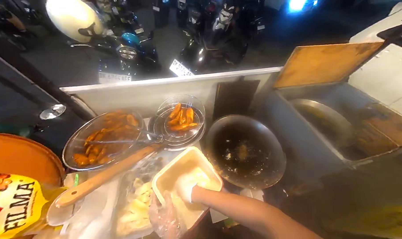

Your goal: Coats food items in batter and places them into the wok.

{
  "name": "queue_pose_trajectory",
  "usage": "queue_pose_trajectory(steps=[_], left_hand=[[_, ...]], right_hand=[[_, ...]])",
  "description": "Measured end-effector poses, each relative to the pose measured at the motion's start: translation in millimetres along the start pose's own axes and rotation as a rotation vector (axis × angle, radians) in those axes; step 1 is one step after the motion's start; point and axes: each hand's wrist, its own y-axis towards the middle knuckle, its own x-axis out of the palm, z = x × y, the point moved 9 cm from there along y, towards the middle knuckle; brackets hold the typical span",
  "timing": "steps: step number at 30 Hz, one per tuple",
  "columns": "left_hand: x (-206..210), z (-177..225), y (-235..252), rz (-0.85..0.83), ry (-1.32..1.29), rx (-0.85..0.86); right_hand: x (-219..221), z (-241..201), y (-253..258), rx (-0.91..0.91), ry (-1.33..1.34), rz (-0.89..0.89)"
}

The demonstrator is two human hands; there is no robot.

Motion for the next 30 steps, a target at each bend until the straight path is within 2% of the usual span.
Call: queue_pose_trajectory(steps=[4,7,10,12,16,18,22,26,28,30], left_hand=[[-1.0,-6.8,-1.9,-0.014,-0.030,0.005],[-4.6,10.8,-4.0,-0.011,-0.025,-0.004],[-6.4,19.5,-4.3,0.008,0.022,0.007],[-6.2,15.1,-2.3,0.023,0.032,-0.002],[-6.5,12.2,0.3,0.026,0.060,0.001],[-5.5,11.1,-0.9,0.020,0.082,-0.001],[-6.8,17.3,2.0,0.013,0.116,-0.030],[-9.5,26.3,1.7,0.011,0.129,-0.038],[-8.6,26.3,1.5,0.005,0.148,-0.056],[-8.7,24.0,1.2,0.011,0.141,-0.065]], right_hand=[[-21.2,-24.2,-13.1,-0.055,-0.039,-0.008],[-46.4,-15.9,-32.0,-0.134,0.023,0.151],[-85.0,7.6,-76.5,-0.145,0.245,0.331],[-104.7,41.8,-97.1,-0.121,0.400,0.478],[-139.8,115.2,-145.2,-0.072,0.795,0.598],[-148.4,159.6,-162.2,-0.013,0.828,0.680],[-117.9,267.7,-138.5,0.212,0.777,0.714],[-48.5,368.4,-77.4,0.642,0.588,0.569],[-24.9,391.3,-55.1,0.767,0.472,0.449],[-13.9,395.0,-38.7,0.771,0.409,0.359]])
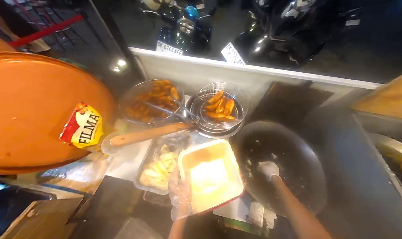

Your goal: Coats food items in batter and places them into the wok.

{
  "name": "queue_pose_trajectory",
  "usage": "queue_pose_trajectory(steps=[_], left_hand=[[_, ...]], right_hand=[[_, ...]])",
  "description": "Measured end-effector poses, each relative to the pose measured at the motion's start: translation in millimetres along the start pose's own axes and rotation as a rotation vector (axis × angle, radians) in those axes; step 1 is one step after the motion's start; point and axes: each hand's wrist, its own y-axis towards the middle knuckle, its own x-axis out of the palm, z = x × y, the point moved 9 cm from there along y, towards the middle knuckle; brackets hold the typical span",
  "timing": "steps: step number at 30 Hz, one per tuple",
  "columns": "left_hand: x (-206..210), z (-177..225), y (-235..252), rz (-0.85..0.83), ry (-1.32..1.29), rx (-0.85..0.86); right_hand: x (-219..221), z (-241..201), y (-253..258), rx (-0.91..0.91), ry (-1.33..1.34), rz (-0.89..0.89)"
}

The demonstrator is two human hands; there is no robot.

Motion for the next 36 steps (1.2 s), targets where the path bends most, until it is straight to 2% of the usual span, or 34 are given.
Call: queue_pose_trajectory(steps=[2,4,6,8,10,12,14,17,19,21,26,29,33,36], left_hand=[[1.3,-3.7,2.3,-0.006,-0.008,0.008],[4.4,-6.8,4.6,-0.026,-0.008,-0.006],[5.0,-5.7,6.5,-0.011,-0.041,0.009],[4.8,-5.6,7.2,-0.007,-0.057,0.016],[5.2,-4.6,8.6,-0.013,-0.040,0.018],[6.0,-5.7,9.7,-0.024,-0.025,0.013],[6.3,-6.0,9.9,-0.034,-0.021,0.006],[4.6,-2.5,8.6,-0.037,-0.017,0.013],[4.4,-2.1,8.4,-0.039,-0.032,0.013],[4.2,-2.6,7.8,-0.042,-0.041,0.010],[2.6,-2.9,5.1,-0.030,-0.050,0.031],[3.6,-4.0,4.4,-0.036,-0.059,0.030],[3.1,-2.1,2.9,-0.037,-0.067,0.040],[1.1,0.1,3.1,-0.016,-0.075,0.065]], right_hand=[[-9.1,-20.7,-11.3,-0.051,-0.059,0.008],[-50.2,-59.4,-51.3,-0.180,-0.055,0.147],[-98.6,-106.9,-115.9,-0.360,-0.002,0.304],[-121.1,-154.0,-185.1,-0.542,0.029,0.329],[-104.3,-198.2,-231.1,-0.703,0.019,0.209],[-50.0,-236.9,-249.9,-0.803,-0.094,-0.002],[17.5,-260.1,-248.3,-0.828,-0.353,-0.184],[84.5,-261.1,-230.3,-0.701,-0.687,-0.372],[113.6,-261.1,-206.8,-0.720,-0.786,-0.422],[124.5,-265.9,-202.9,-0.774,-0.851,-0.474],[112.8,-277.2,-208.1,-0.840,-0.806,-0.441],[95.7,-280.2,-207.2,-0.860,-0.658,-0.392],[59.5,-281.4,-220.2,-0.947,-0.334,-0.263],[58.7,-271.8,-226.4,-0.942,-0.247,-0.234]])
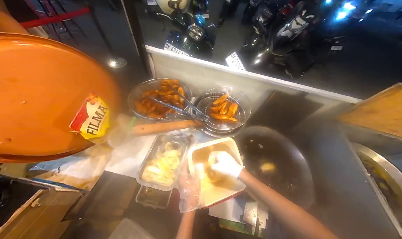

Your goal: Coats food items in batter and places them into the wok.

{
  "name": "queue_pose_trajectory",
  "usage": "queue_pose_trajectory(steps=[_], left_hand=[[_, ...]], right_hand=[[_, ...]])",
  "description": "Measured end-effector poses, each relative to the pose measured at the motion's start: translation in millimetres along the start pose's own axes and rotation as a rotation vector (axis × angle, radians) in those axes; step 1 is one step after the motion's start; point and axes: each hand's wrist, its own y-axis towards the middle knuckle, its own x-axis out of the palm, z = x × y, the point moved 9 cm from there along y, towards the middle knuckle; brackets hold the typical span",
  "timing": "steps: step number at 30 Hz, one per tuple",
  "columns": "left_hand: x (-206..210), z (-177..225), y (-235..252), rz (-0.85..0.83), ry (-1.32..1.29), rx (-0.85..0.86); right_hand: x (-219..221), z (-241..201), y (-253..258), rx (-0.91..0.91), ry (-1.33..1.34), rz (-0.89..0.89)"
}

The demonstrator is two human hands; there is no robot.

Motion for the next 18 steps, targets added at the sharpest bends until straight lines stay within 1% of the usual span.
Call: queue_pose_trajectory(steps=[2,4,7,8,11,13,15,17,18], left_hand=[[2.3,-1.6,0.8,-0.005,-0.002,0.013],[4.0,-2.4,2.9,-0.013,0.014,0.010],[3.6,-1.2,0.7,-0.005,0.022,-0.002],[3.2,-1.1,0.6,0.000,0.027,-0.009],[2.8,-3.2,1.9,0.003,0.032,-0.023],[2.6,-2.1,3.1,-0.001,0.033,-0.030],[2.1,-1.6,3.5,0.008,0.030,-0.027],[2.3,-2.4,4.0,0.013,0.025,-0.031],[2.0,-2.9,4.2,0.010,0.033,-0.035]], right_hand=[[7.1,6.9,-4.8,0.021,0.040,0.008],[-7.4,8.2,-16.1,0.035,0.127,0.100],[-55.7,11.2,-58.6,0.079,0.282,0.261],[-74.1,15.6,-76.3,0.068,0.368,0.321],[-118.0,40.1,-129.2,0.031,0.646,0.408],[-134.5,73.1,-158.2,0.062,0.735,0.461],[-134.7,119.6,-179.1,0.148,0.727,0.524],[-113.8,180.9,-191.0,0.308,0.649,0.552],[-95.0,215.3,-193.1,0.409,0.625,0.545]])
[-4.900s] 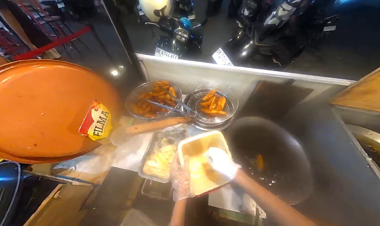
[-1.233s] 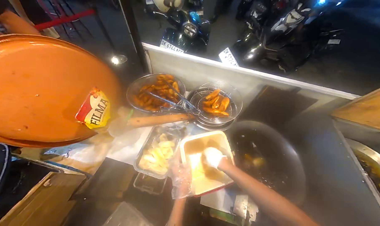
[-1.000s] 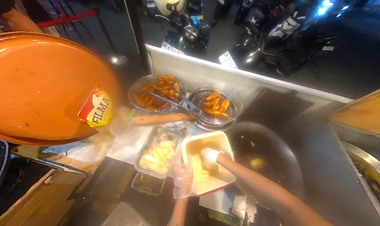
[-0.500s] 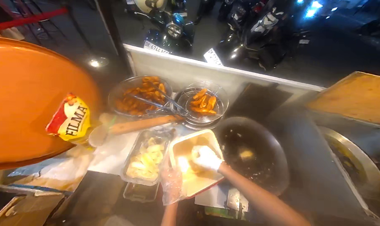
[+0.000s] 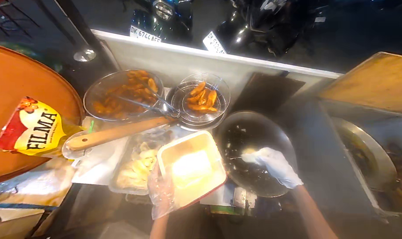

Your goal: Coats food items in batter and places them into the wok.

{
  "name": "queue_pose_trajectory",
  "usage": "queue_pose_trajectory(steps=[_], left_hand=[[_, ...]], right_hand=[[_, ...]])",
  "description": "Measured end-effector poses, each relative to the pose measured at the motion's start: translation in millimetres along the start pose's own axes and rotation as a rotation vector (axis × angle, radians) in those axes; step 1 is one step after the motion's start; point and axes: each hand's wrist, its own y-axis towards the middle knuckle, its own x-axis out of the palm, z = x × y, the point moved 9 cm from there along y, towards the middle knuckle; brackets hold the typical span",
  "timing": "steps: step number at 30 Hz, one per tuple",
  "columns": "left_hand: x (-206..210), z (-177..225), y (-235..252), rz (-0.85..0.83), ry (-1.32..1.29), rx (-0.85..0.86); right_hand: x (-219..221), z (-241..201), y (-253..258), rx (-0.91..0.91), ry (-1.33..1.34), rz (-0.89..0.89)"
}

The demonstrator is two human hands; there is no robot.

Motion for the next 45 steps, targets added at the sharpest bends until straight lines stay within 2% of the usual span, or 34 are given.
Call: queue_pose_trajectory(steps=[2,4,6,8,10,11,13,16,18,20,23,26,28,33,37,40,43,45], left_hand=[[-1.2,1.2,-0.2,-0.006,0.019,-0.005],[-1.3,3.2,0.4,-0.022,0.052,-0.024],[-0.4,2.4,1.6,-0.036,0.095,-0.039],[-1.5,2.4,1.9,-0.024,0.120,-0.036],[-2.7,5.2,0.6,-0.015,0.120,-0.028],[-2.8,6.1,0.0,-0.011,0.115,-0.028],[-1.3,4.7,0.1,-0.016,0.087,-0.039],[-0.1,1.2,1.6,-0.021,0.049,-0.038],[1.7,-1.0,1.8,-0.026,0.027,-0.034],[3.9,-4.6,3.8,-0.035,0.041,-0.038],[4.6,-6.5,3.9,-0.048,0.048,-0.036],[2.8,-3.4,1.5,-0.016,0.015,0.011],[1.4,-4.1,0.9,-0.005,0.015,0.030],[1.0,-0.7,-0.6,-0.020,-0.020,0.054],[-1.2,1.9,-1.1,-0.002,-0.056,0.062],[0.3,1.7,-0.4,-0.030,-0.049,0.038],[0.7,2.9,1.4,-0.031,-0.034,0.035],[0.7,2.3,2.3,-0.035,-0.037,0.024]], right_hand=[[2.8,80.1,19.8,0.180,-0.111,0.052],[10.3,142.5,35.3,0.348,-0.331,0.066],[20.2,180.3,44.7,0.444,-0.507,0.019],[31.9,194.0,49.5,0.484,-0.579,-0.053],[38.5,177.3,50.1,0.484,-0.677,-0.107],[37.8,155.0,48.9,0.446,-0.725,-0.100],[32.9,83.6,40.8,0.287,-0.766,-0.019],[41.2,-53.0,10.4,-0.032,-0.663,0.085],[76.4,-121.2,-7.2,-0.221,-0.619,-0.007],[141.2,-153.7,-14.5,-0.315,-0.631,-0.227],[256.4,-134.9,-15.3,-0.370,-0.867,-0.636],[315.9,-81.0,-11.0,-0.364,-1.123,-0.852],[323.0,-74.2,-5.7,-0.354,-1.166,-0.882],[311.7,-90.0,5.9,-0.363,-1.175,-0.959],[293.0,-112.2,3.1,-0.298,-1.102,-0.775],[293.4,-101.2,-2.8,-0.299,-1.099,-0.758],[303.3,-77.6,-3.4,-0.395,-1.116,-0.703],[308.2,-74.9,-6.4,-0.372,-1.115,-0.707]])
